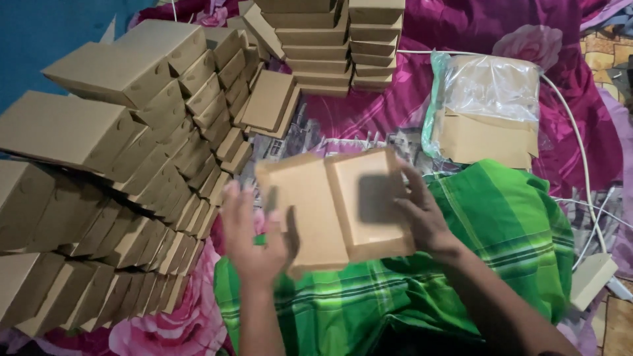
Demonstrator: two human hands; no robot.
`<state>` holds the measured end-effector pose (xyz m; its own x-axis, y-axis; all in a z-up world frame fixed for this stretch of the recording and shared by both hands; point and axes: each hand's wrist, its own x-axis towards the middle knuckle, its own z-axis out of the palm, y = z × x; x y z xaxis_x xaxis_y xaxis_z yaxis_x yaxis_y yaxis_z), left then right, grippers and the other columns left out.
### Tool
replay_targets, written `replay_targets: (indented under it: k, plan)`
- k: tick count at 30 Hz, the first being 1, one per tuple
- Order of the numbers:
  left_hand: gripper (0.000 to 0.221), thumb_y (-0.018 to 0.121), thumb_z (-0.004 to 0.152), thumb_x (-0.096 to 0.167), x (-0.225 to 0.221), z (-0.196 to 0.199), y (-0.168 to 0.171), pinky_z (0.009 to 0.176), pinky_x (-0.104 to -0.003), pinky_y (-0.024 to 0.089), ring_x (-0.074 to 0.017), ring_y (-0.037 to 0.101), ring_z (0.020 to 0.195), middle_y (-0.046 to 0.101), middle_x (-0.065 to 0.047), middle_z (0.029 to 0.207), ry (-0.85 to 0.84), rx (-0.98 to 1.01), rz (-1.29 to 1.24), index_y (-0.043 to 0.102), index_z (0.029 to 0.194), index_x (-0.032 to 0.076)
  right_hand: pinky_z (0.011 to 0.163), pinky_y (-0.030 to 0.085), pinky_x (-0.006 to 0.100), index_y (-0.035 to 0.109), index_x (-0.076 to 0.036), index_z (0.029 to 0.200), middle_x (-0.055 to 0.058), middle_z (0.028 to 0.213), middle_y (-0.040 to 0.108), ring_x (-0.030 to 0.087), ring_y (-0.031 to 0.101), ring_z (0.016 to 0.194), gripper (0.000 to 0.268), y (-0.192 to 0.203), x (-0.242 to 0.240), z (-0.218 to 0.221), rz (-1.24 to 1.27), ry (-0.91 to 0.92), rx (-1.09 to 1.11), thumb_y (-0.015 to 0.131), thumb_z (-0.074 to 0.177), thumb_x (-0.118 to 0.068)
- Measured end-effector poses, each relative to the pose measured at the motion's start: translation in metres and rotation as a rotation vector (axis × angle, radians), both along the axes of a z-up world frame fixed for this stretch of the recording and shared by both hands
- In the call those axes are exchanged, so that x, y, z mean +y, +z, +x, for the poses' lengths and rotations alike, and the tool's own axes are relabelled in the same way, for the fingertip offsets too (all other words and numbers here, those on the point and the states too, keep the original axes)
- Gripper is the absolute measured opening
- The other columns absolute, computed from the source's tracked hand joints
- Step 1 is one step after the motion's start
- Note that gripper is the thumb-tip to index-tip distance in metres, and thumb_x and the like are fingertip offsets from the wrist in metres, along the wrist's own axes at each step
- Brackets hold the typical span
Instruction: Folding flat cardboard templates into small boxes and stacking them.
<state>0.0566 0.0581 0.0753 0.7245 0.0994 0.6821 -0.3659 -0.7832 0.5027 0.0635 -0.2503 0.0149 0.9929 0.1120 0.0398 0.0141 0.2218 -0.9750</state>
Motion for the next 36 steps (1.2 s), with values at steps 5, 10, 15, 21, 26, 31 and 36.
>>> replay_targets:
  k: [5, 10, 15, 21, 26, 31, 36]
  plan:
    - [0.062, 0.064, 0.096, 0.022, -0.005, -0.017, 0.007, 0.118, -0.060, 0.035, -0.0468, 0.043, 0.142, 0.047, -0.033, 0.149, 0.150, 0.375, -0.790, 0.047, 0.150, -0.003, 0.106, 0.049, 0.053, 0.034, -0.021, 0.159, 0.015, 0.149, 0.048, 0.024, 0.055, 0.121, 0.069, -0.001, -0.004, 0.003, 0.032, -0.012, 0.054, 0.054, 0.094, -0.009]
    - [0.051, 0.042, 0.108, 0.022, 0.028, -0.011, -0.086, 0.100, -0.051, 0.055, -0.0344, 0.061, 0.128, 0.057, -0.025, 0.145, -0.125, 0.474, -1.349, 0.048, 0.151, -0.004, 0.098, 0.053, 0.049, 0.031, -0.025, 0.162, 0.012, 0.143, 0.054, 0.022, 0.060, 0.115, 0.074, -0.006, -0.001, 0.004, 0.076, 0.016, 0.097, 0.054, 0.094, -0.006]
    - [0.044, 0.052, 0.103, 0.024, 0.023, -0.008, -0.071, 0.076, -0.046, 0.064, -0.0322, 0.073, 0.102, 0.068, -0.023, 0.127, -0.327, 0.401, -1.414, 0.057, 0.141, 0.003, 0.083, 0.061, 0.046, 0.028, -0.031, 0.161, 0.018, 0.133, 0.063, 0.024, 0.068, 0.104, 0.079, -0.027, -0.010, 0.008, 0.133, 0.146, 0.174, 0.052, 0.093, 0.000]
    - [0.036, 0.062, 0.100, 0.020, 0.013, -0.002, -0.045, 0.077, -0.035, 0.057, -0.0153, 0.059, 0.085, 0.074, -0.012, 0.105, -0.122, 0.533, -0.830, 0.073, 0.132, 0.009, 0.090, 0.058, 0.063, 0.046, -0.019, 0.148, 0.022, 0.124, 0.068, 0.037, 0.072, 0.111, 0.069, -0.047, -0.021, 0.002, -0.048, 0.181, 0.389, 0.070, 0.085, -0.003]
    - [0.027, 0.061, 0.101, 0.021, 0.001, 0.000, -0.049, 0.070, -0.028, 0.054, -0.0105, 0.059, 0.072, 0.073, -0.001, 0.084, -0.129, 0.691, -0.676, 0.081, 0.117, 0.017, 0.101, 0.050, 0.054, 0.071, -0.018, 0.120, 0.011, 0.113, 0.070, 0.030, 0.065, 0.115, 0.042, -0.027, -0.019, 0.015, -0.590, 0.046, 0.096, 0.083, 0.082, -0.030]
    - [0.026, 0.063, 0.100, 0.011, -0.009, 0.001, -0.056, 0.076, -0.035, 0.056, -0.0147, 0.059, 0.075, 0.075, -0.005, 0.089, -0.169, 0.747, -0.635, 0.077, 0.121, 0.015, 0.089, 0.055, 0.058, 0.071, -0.006, 0.113, 0.022, 0.119, 0.068, 0.046, 0.069, 0.105, 0.043, 0.015, 0.032, 0.034, -0.566, 0.107, -0.403, 0.084, 0.075, -0.022]
    - [0.011, 0.070, 0.097, 0.020, -0.015, -0.003, -0.050, 0.086, -0.039, 0.059, -0.0230, 0.076, 0.091, 0.078, -0.001, 0.092, -0.155, 0.608, -0.361, 0.078, 0.104, 0.022, 0.071, 0.057, 0.054, 0.079, -0.014, 0.100, 0.016, 0.100, 0.075, 0.047, 0.069, 0.085, 0.019, 0.023, 0.077, 0.043, -0.696, 0.182, -0.445, 0.074, 0.088, -0.028]
